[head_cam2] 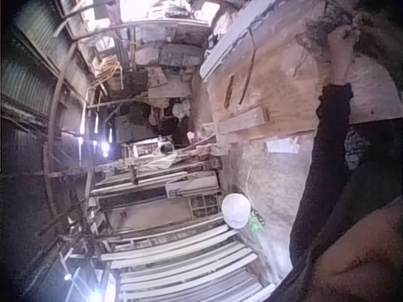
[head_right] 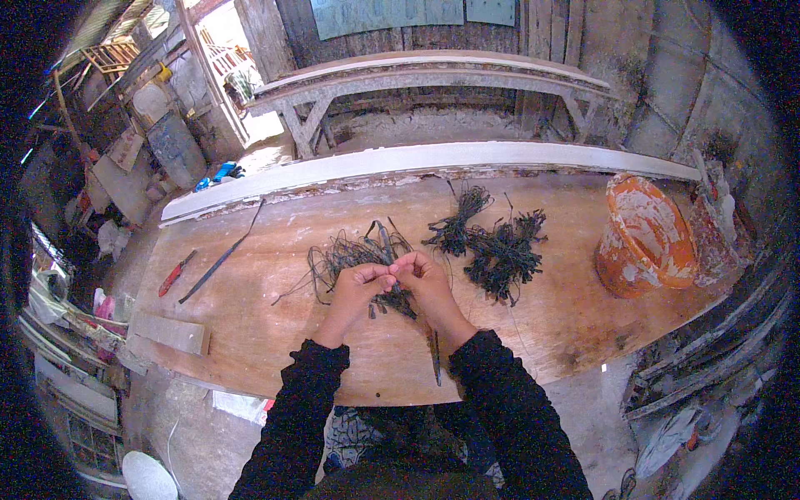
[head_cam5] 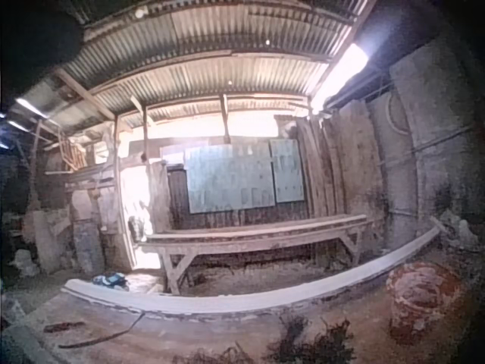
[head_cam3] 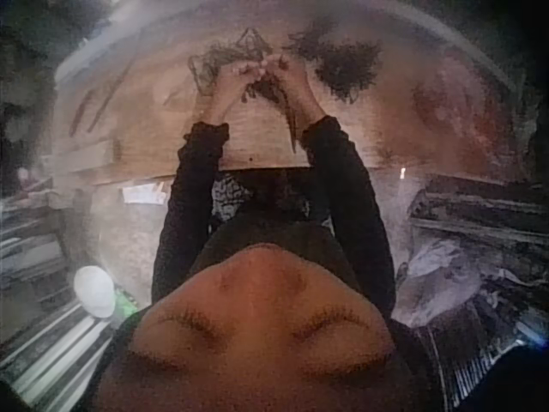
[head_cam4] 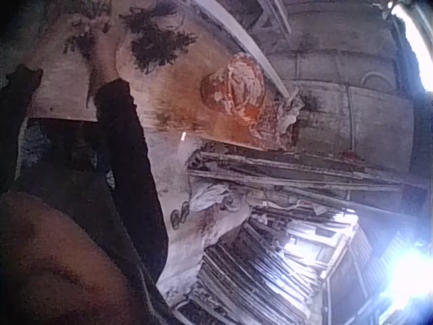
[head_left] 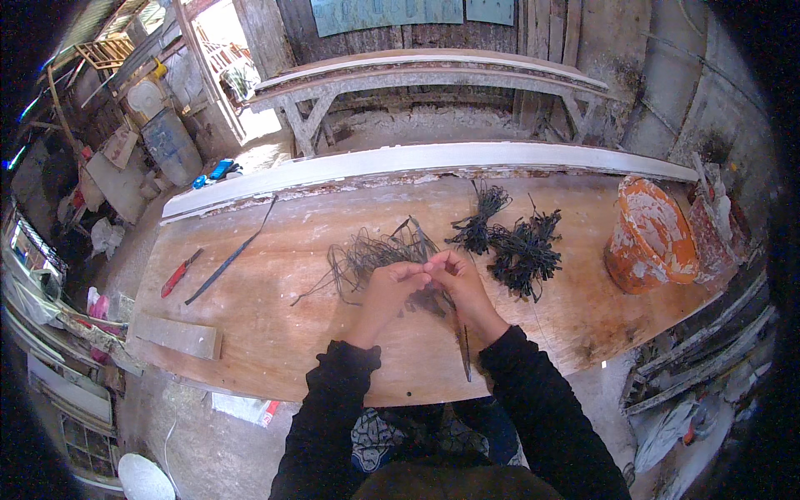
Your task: The person untangles and organizes black cords on a wooden workbench. They separate the cords into smaller bundles and place them on the table. The person briefly walks through a cluttered workshop area before returning to the workbench to continue sorting.
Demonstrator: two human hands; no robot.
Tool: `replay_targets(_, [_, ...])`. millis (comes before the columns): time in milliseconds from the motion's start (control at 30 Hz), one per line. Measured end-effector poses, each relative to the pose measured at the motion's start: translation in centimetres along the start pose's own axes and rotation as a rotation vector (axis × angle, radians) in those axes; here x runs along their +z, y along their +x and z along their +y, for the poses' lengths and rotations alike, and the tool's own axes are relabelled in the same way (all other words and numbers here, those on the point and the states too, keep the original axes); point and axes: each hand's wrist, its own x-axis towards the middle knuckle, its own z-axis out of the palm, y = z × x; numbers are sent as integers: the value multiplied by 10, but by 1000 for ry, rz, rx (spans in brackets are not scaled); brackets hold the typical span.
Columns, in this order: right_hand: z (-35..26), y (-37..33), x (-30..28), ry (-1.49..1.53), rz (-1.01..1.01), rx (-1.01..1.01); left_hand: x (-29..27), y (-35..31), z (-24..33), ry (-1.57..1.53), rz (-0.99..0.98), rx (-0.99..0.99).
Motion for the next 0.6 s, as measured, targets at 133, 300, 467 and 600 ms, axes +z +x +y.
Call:
replay_targets(133, [0, 0, -1, 33, -23, 62, 0, 1, -5, 20, 3, 66])
replay_targets(300, [2, 0, -1, 173, -23, 146, 0, 1, -2, 17, -23, 57])
replay_targets(467, [-4, -3, -2, 43, -56, 114, 0, -1, 3, 74, -46, 67])
replay_targets(600, [-13, -2, 0, -38, -49, 21, 2, -10, 27, 219, -160, -44])
